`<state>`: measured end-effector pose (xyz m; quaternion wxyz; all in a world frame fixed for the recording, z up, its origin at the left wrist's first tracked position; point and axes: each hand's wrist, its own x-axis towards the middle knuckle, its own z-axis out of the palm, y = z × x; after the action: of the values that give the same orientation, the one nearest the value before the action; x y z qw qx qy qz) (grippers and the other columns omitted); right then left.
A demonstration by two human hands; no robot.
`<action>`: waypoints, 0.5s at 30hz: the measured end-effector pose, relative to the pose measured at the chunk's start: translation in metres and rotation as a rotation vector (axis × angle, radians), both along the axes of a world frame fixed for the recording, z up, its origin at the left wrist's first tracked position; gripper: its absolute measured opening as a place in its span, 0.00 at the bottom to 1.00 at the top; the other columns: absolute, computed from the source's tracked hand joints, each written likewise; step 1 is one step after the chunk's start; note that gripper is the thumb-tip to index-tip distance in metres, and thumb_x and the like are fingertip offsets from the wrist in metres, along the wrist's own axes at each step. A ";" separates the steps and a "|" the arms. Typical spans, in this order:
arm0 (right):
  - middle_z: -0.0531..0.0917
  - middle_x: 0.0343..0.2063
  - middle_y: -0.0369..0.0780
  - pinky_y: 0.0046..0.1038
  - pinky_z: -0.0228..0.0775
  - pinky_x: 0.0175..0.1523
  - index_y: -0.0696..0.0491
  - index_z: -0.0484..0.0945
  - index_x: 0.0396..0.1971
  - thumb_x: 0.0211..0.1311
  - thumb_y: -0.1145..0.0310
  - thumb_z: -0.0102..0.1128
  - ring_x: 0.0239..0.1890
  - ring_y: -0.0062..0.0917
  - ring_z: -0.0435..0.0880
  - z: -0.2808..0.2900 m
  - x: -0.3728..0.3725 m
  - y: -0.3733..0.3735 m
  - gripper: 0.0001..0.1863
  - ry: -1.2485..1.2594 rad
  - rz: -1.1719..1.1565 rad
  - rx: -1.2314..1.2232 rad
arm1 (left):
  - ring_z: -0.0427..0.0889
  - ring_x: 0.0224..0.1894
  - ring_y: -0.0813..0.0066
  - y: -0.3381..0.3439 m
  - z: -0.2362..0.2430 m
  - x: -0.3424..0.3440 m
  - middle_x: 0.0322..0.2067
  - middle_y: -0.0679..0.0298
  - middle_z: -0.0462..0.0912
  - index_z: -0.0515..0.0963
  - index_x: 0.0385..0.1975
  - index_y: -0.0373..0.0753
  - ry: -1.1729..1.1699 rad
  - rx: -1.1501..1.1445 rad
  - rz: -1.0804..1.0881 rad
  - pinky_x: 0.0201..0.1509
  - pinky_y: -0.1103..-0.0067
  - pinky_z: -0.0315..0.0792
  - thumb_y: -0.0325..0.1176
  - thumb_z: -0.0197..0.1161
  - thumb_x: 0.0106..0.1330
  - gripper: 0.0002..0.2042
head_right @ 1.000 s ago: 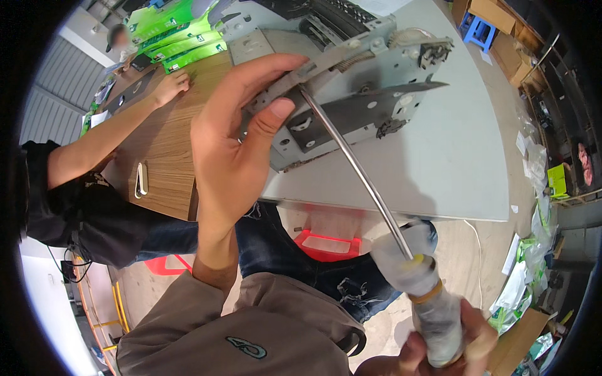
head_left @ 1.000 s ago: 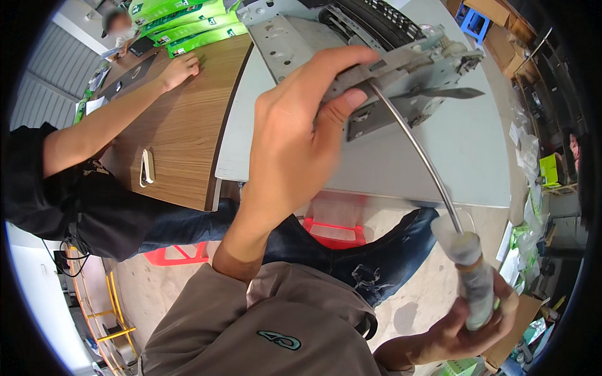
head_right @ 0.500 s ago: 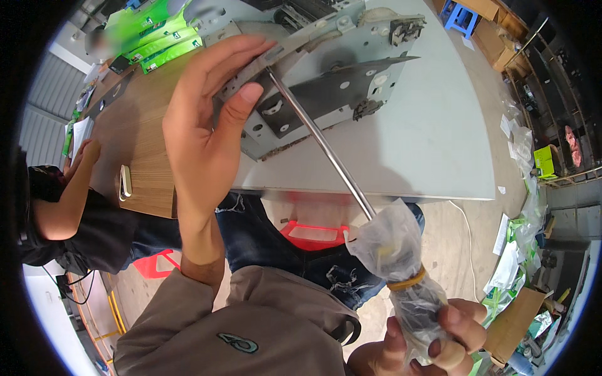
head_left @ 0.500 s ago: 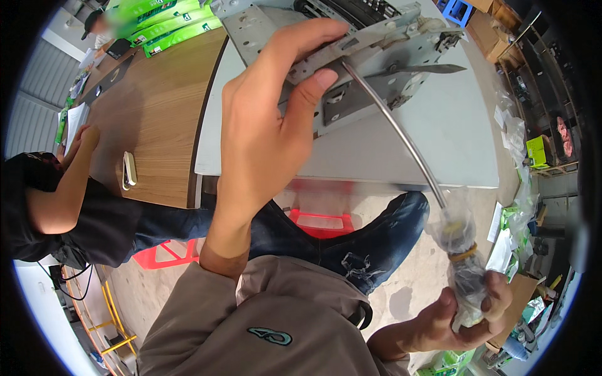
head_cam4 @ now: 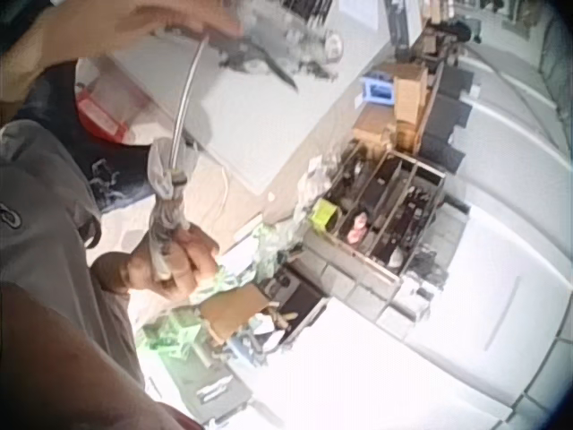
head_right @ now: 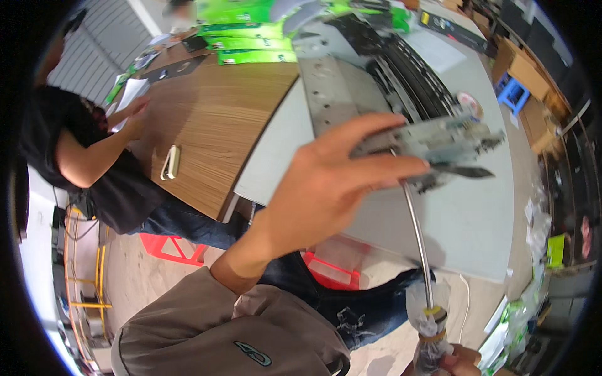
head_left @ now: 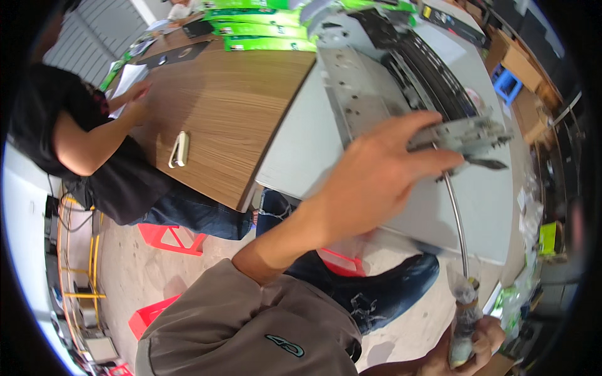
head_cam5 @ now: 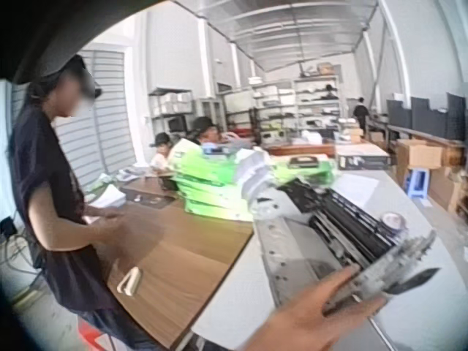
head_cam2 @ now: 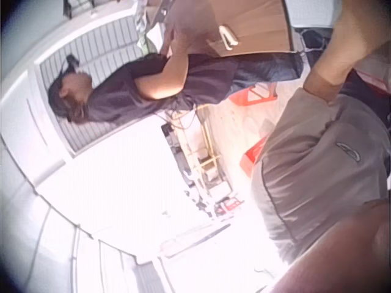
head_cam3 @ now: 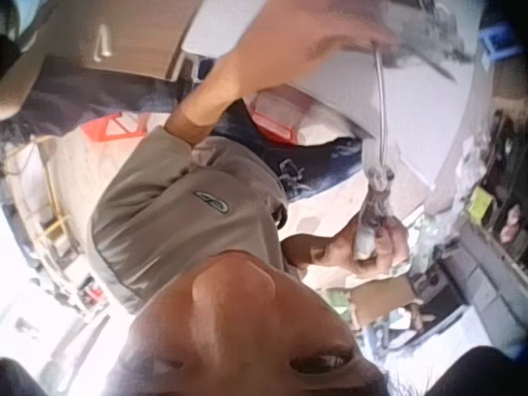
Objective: The person uses a screwdriver to remove screws from a metal printer assembly on a desk, then removes a small gear from the side of the unit by hand.
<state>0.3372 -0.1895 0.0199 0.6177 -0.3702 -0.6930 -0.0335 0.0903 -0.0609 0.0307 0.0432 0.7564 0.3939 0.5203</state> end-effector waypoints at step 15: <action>0.73 0.56 0.50 0.41 0.69 0.59 0.60 0.63 0.62 0.58 0.71 0.74 0.56 0.38 0.75 0.022 -0.008 -0.011 0.35 0.031 -0.121 -0.163 | 0.75 0.29 0.68 -0.003 0.021 0.008 0.20 0.66 0.67 0.73 0.19 0.36 0.186 0.410 -0.277 0.40 0.74 0.75 0.30 0.64 0.46 0.07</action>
<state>0.3297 -0.2001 0.0418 0.5932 -0.4607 -0.6602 -0.0085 0.0988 -0.0636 0.0520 -0.0765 0.8407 0.1753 0.5066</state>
